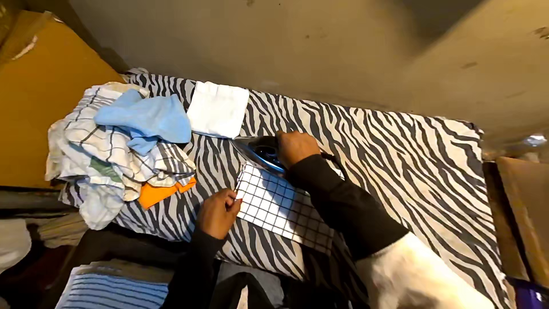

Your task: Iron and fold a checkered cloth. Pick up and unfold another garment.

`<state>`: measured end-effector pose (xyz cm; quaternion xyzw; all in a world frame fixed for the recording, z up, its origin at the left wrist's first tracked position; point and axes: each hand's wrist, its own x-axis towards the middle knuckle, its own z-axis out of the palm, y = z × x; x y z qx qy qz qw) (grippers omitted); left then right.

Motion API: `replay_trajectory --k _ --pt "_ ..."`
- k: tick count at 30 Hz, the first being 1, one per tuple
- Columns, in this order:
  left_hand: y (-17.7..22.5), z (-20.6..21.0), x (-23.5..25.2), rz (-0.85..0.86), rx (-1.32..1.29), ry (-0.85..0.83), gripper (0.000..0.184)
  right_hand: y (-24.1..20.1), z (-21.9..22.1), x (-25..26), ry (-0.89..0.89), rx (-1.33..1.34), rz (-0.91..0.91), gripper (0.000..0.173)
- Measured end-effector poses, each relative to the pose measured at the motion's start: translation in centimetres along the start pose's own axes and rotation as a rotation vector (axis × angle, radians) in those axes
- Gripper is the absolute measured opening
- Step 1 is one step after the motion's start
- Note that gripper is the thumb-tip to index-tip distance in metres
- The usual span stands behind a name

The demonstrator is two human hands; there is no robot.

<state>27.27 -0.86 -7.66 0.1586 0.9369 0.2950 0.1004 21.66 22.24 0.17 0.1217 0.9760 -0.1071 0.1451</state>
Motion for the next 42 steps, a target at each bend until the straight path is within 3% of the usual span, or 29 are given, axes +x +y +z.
replay_trajectory --k 4,10,13,15,17,21,26,28,31,34,38,42 --pt "-1.1 0.2 -1.2 -0.069 -0.118 0.0 0.021 -0.2 0.7 -0.3 0.065 0.011 -0.072 0.021" --pt "-2.3 0.8 -1.2 -0.043 -0.268 -0.036 0.028 -0.9 -0.1 0.0 -0.003 0.006 0.067 0.03" --pt "-2.6 0.7 -1.3 -0.062 -0.32 -0.04 0.027 -0.7 1.3 -3.9 -0.066 0.014 0.046 0.03" --pt "-2.9 0.7 -1.6 -0.049 -0.279 0.01 0.028 -0.9 2.4 -7.6 -0.152 -0.045 0.017 0.034" --pt "-3.3 0.5 -2.2 -0.041 -0.185 0.113 0.03 -1.4 3.5 -9.9 -0.127 -0.091 -0.058 0.032" --pt "-4.1 -1.1 -4.0 -0.022 -0.099 0.319 0.027 -3.9 4.7 -8.8 -0.052 -0.075 -0.131 0.025" --pt "-4.1 -3.9 -6.1 0.011 -0.08 0.464 0.026 -4.8 5.3 -10.2 -0.125 -0.066 -0.227 0.027" --pt "-4.5 -4.6 -6.4 0.008 -0.082 0.504 0.027 -2.1 6.4 -12.7 -0.025 -0.074 -0.277 0.024" --pt "-5.1 -4.4 -6.3 -0.006 -0.074 0.507 0.028 3.1 8.7 -15.3 0.273 -0.146 -0.366 0.021" --pt "-4.7 -4.0 -6.4 -0.048 -0.075 0.497 0.028 4.5 8.9 -14.8 0.361 -0.183 -0.457 0.017" --pt "-2.7 -4.6 -6.7 -0.03 -0.124 0.527 0.027 -0.2 7.4 -10.5 0.287 -0.117 -0.559 0.012" --pt "-1.3 -6.2 -8.5 -0.032 -0.119 0.558 0.026 -6.2 5.3 -6.7 0.01 -0.013 -0.373 0.023"
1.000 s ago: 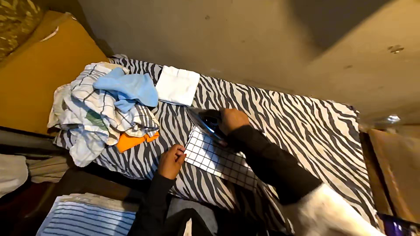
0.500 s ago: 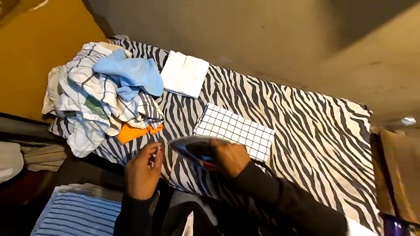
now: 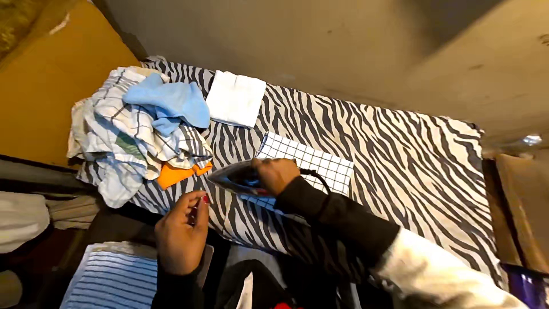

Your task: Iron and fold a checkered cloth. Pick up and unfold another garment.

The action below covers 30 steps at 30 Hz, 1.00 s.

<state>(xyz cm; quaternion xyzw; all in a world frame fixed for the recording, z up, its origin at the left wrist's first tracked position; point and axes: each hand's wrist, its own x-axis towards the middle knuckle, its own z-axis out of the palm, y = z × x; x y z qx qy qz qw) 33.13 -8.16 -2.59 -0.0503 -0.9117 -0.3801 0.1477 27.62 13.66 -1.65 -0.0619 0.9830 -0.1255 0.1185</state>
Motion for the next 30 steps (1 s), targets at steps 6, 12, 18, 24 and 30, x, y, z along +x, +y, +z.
replay_trajectory --k 6,12,18,24,30 --pt "0.7 -0.9 -1.6 0.022 0.039 -0.046 0.027 0.0 -1.7 -2.5 -0.209 0.074 0.226 0.033" --pt "-0.1 2.8 -1.5 -0.009 0.058 -0.25 0.027 7.6 2.7 -15.5 0.174 -0.103 0.27 0.022" --pt "1.2 5.6 0.0 0.069 0.141 -0.426 0.028 6.9 -0.5 -9.2 0.038 -0.005 0.222 0.025" --pt "-0.4 8.8 3.0 -0.154 -0.125 -0.603 0.054 11.3 -5.4 2.2 0.069 0.076 0.404 0.029" --pt "-0.7 11.0 8.5 -0.408 -0.515 -0.75 0.045 10.4 -1.3 -9.7 -0.035 0.068 0.216 0.024"
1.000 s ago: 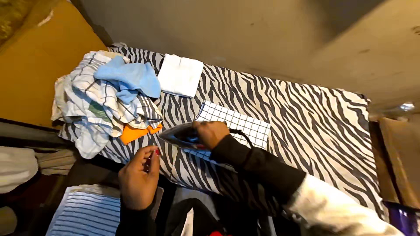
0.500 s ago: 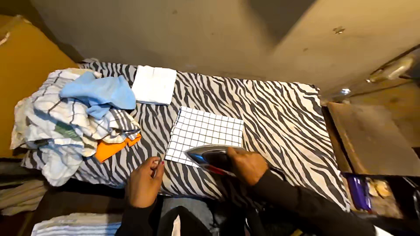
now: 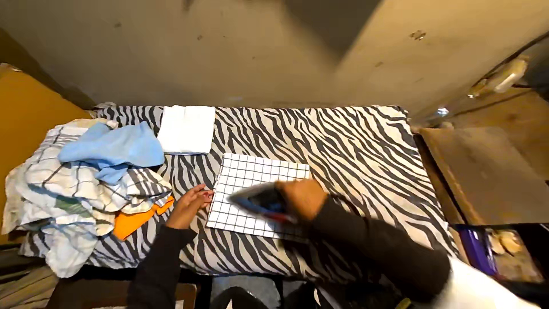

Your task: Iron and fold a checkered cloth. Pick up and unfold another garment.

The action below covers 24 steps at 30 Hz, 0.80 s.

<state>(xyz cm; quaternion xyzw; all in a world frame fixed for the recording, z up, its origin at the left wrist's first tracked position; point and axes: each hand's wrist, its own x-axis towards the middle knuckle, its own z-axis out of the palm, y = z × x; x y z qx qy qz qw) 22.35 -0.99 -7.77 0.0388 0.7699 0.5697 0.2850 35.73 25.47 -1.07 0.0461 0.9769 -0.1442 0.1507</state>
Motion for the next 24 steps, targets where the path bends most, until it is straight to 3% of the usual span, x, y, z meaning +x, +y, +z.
replay_trajectory --k 2,4,6,9,12,15,19,21,24 --pt "1.2 0.1 1.2 -0.036 -0.025 -0.045 0.04 0.5 3.6 -5.1 0.215 -0.053 -0.086 0.015" --pt "1.9 0.6 2.0 -0.07 -0.05 -0.103 0.034 1.1 5.0 -7.0 0.342 -0.095 -0.055 0.017" --pt "2.3 1.5 2.6 -0.086 -0.09 -0.158 0.028 1.5 3.6 -6.1 0.296 -0.062 0.078 0.017" --pt "3.1 3.5 3.3 -0.049 -0.115 -0.187 0.027 3.2 -1.4 -2.7 0.07 0.062 0.409 0.031" --pt "6.4 4.5 3.5 0.084 0.023 -0.153 0.041 6.9 -3.2 -1.0 0.141 0.118 0.619 0.034" --pt "13.0 5.1 3.0 0.352 0.267 -0.18 0.042 10.1 -3.3 -2.5 0.193 0.122 0.721 0.039" --pt "21.8 7.1 -0.2 1.003 0.623 -0.269 0.034 12.1 -2.4 -6.2 0.224 0.115 0.808 0.037" --pt "23.0 9.0 -2.3 1.282 0.773 -0.232 0.039 13.2 -2.1 -8.0 0.221 0.127 0.818 0.038" --pt "18.5 12.0 -4.6 1.38 0.979 -0.221 0.04 15.2 -2.0 -10.8 0.238 0.151 0.823 0.042"
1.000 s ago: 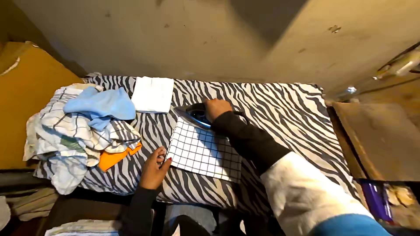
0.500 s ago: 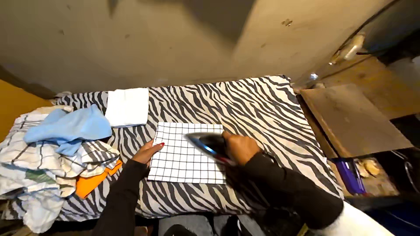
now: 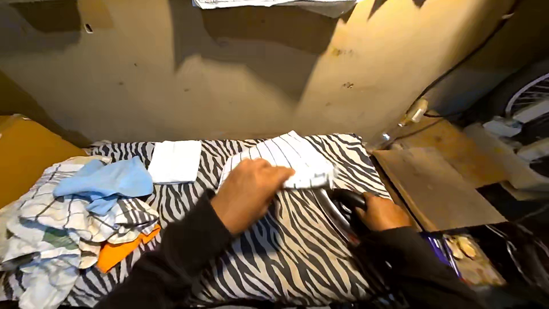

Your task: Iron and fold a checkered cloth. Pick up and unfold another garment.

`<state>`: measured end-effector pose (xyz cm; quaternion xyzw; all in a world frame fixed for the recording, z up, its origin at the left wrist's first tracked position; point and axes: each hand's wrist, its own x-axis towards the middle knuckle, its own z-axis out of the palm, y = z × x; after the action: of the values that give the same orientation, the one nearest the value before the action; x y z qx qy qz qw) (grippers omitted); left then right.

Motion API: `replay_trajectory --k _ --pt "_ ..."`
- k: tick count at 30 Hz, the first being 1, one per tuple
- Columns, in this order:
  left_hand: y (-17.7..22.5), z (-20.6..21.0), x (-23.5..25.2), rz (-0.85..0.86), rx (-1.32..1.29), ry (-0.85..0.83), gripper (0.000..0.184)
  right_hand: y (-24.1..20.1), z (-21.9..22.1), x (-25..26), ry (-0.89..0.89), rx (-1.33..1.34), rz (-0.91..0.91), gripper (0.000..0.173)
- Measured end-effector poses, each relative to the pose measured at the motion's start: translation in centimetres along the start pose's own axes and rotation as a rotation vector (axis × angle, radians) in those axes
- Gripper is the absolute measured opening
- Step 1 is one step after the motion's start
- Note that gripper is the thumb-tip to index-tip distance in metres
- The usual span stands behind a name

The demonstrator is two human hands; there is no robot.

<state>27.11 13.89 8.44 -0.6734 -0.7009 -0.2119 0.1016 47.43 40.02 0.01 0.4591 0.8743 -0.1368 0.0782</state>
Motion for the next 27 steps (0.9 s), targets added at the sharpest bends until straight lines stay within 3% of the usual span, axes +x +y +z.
replay_trajectory --k 4,6,8,11,14,17,22,27 --pt "2.7 11.4 -8.8 -0.16 -0.077 -0.137 0.041 2.3 -1.4 -0.7 0.087 0.047 -0.024 0.043" --pt "3.6 14.8 -12.4 -0.256 -0.158 -0.226 0.047 0.6 -2.1 -1.0 0.109 0.042 -0.095 0.041" --pt "4.5 16.2 -13.9 -0.325 -0.157 -0.187 0.051 -3.1 -2.4 -0.6 0.034 -0.018 -0.182 0.038" --pt "5.0 16.5 -14.3 -0.42 -0.081 -0.087 0.039 -10.2 -0.4 2.1 -0.106 -0.105 -0.322 0.035" --pt "4.8 16.7 -15.6 -0.456 -0.021 -0.074 0.033 -16.3 1.3 5.5 -0.067 -0.1 -0.431 0.028" --pt "4.6 15.3 -17.1 -0.563 -0.131 -0.098 0.033 -20.5 1.4 7.1 -0.094 -0.161 -0.563 0.027" --pt "2.3 13.7 -17.3 -0.928 -0.158 0.13 0.028 -23.0 0.6 9.4 -0.088 -0.138 -0.46 0.027" --pt "1.0 12.7 -16.0 -1.135 -0.262 0.024 0.029 -21.3 1.3 6.7 -0.131 -0.221 -0.564 0.027"
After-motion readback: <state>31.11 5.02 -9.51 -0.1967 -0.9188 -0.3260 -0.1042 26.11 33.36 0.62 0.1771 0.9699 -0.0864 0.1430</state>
